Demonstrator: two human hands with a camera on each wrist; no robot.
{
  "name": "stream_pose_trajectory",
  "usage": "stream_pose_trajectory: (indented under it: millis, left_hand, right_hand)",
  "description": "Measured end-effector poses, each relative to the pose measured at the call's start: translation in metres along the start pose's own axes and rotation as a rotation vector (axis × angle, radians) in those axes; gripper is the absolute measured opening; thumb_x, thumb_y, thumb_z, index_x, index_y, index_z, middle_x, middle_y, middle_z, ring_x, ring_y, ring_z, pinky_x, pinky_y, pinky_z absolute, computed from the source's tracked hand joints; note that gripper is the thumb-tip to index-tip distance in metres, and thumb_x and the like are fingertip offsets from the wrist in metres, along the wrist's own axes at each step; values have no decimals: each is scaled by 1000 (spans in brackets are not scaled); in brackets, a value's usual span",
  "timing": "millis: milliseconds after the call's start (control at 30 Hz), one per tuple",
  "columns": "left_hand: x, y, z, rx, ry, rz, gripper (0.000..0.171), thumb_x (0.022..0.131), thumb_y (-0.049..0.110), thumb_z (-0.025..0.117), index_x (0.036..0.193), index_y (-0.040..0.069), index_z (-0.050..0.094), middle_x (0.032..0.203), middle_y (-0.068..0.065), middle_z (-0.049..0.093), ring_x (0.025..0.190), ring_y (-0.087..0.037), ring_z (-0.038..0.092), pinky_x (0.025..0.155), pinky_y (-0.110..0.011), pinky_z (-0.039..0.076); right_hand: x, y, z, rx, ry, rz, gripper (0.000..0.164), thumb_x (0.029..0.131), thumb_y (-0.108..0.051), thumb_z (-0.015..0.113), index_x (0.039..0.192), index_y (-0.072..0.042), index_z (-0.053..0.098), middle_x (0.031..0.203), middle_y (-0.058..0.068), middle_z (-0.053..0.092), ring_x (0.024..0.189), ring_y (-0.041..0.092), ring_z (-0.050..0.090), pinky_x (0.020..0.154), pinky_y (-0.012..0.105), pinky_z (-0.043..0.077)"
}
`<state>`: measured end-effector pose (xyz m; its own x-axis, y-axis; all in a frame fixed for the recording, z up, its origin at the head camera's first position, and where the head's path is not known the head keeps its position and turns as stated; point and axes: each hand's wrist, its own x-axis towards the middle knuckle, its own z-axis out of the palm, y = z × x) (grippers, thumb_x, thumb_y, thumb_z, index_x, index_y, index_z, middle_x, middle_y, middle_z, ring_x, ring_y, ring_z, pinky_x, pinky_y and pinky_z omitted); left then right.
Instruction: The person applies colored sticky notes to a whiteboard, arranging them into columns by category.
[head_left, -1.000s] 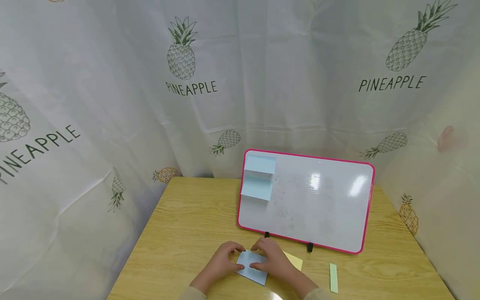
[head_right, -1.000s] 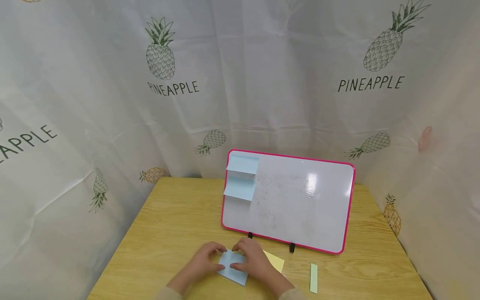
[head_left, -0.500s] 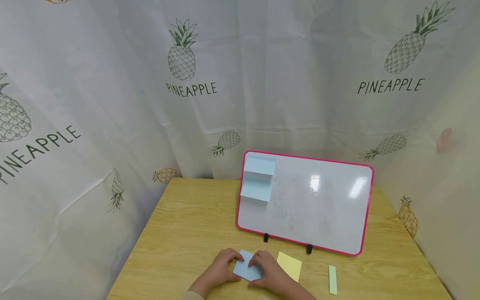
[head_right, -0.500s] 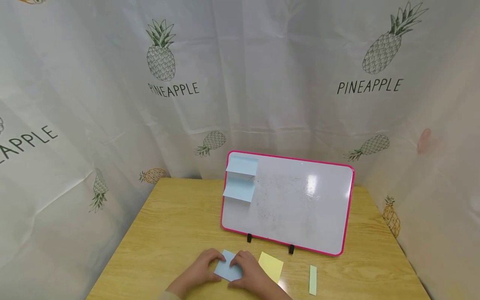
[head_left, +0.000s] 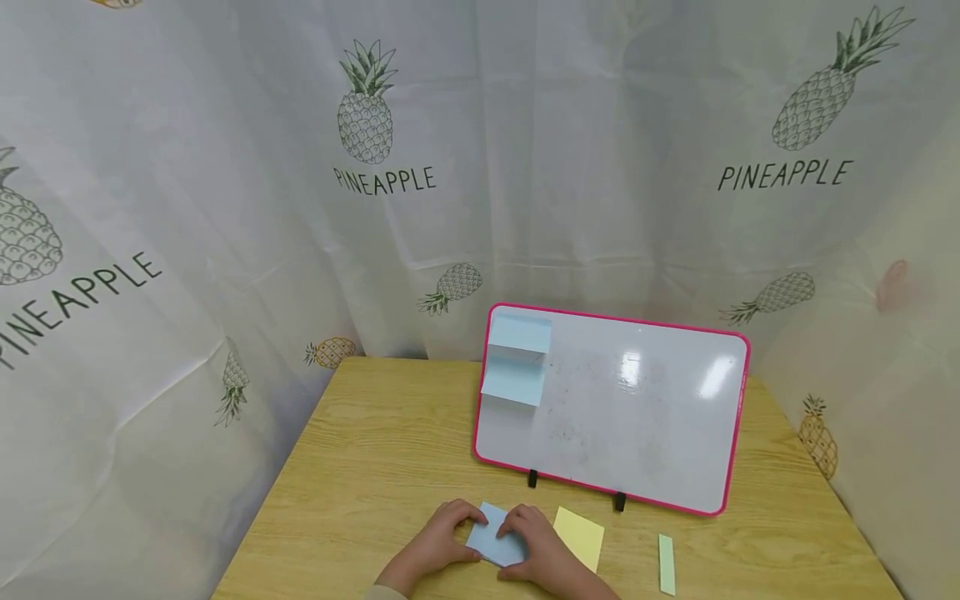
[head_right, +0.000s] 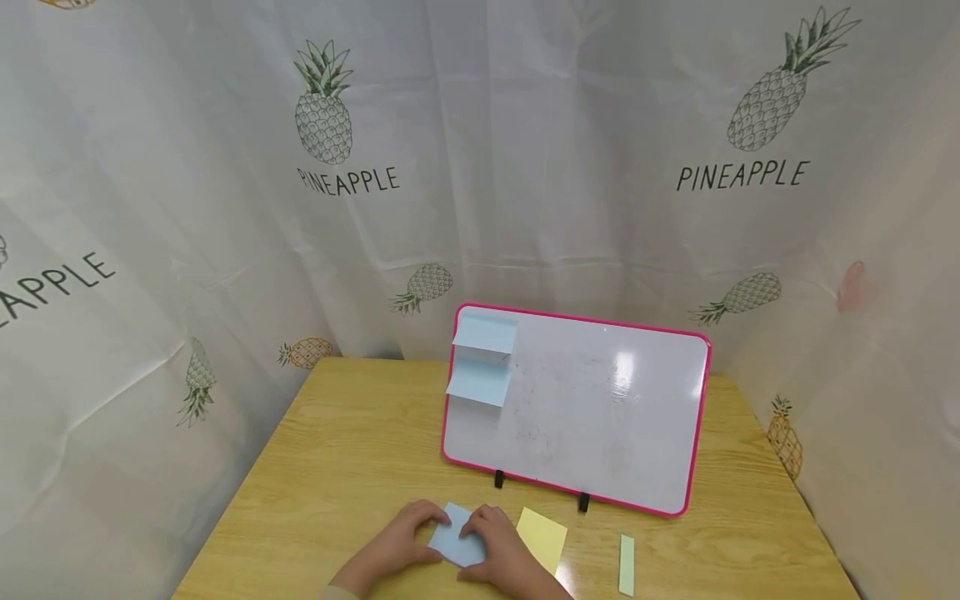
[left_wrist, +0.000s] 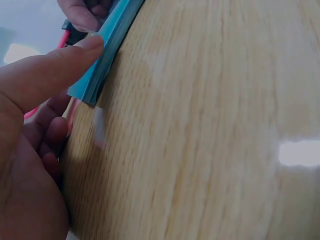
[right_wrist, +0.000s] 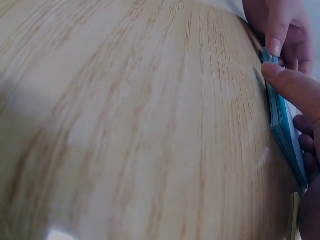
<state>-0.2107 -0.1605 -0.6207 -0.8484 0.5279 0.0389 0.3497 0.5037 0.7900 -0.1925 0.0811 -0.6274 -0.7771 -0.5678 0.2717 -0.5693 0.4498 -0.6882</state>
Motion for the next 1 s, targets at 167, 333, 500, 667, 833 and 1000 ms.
stream_pose_trajectory:
  millis: [167,333,500,667,833,1000]
  left_hand:
    - [0,2,-1,-76,0,-34,34,81,25,80,111,21,65,107,13,56,97,-7,47,87,-28,43]
    - [0,2,0,-127,4,-90,29,85,28,76,112,22,65,110,12,56,98,-10,46,86,-28,41]
    - [1,0,2,-138,30,-78,27,87,27,75,111,19,66,110,10,57,97,-9,46,85,-28,41]
    - [1,0,3,-134,62,-54,24,88,27,73,109,17,67,106,8,59,95,-10,48,85,-28,42]
    - [1,5,2,-156,56,-73,26,86,25,76,108,16,67,107,7,59,98,-12,49,87,-30,42]
    - [0,10,2,-116,63,-73,33,80,16,81,109,14,66,107,6,60,96,-12,48,85,-30,43]
  right_hand:
    - [0,-1,-3,31,-12,11,42,74,-41,83,102,-19,62,105,-9,54,100,10,45,82,29,45]
    - [2,-1,-9,75,-18,41,41,74,-36,84,103,-17,62,104,-9,58,97,9,49,81,28,46]
    - [2,-1,-14,149,-52,101,35,78,-29,83,105,-17,63,107,-8,60,98,10,53,82,28,47]
    - [0,0,-17,206,-39,148,27,81,-19,79,104,-17,65,103,-9,62,96,9,57,84,30,48]
    - [0,1,-22,268,-16,204,20,85,-10,74,103,-11,66,91,-8,65,85,6,59,76,27,50]
    - [0,1,-27,244,54,250,18,86,-7,72,103,-9,66,87,-7,64,75,5,55,66,25,49]
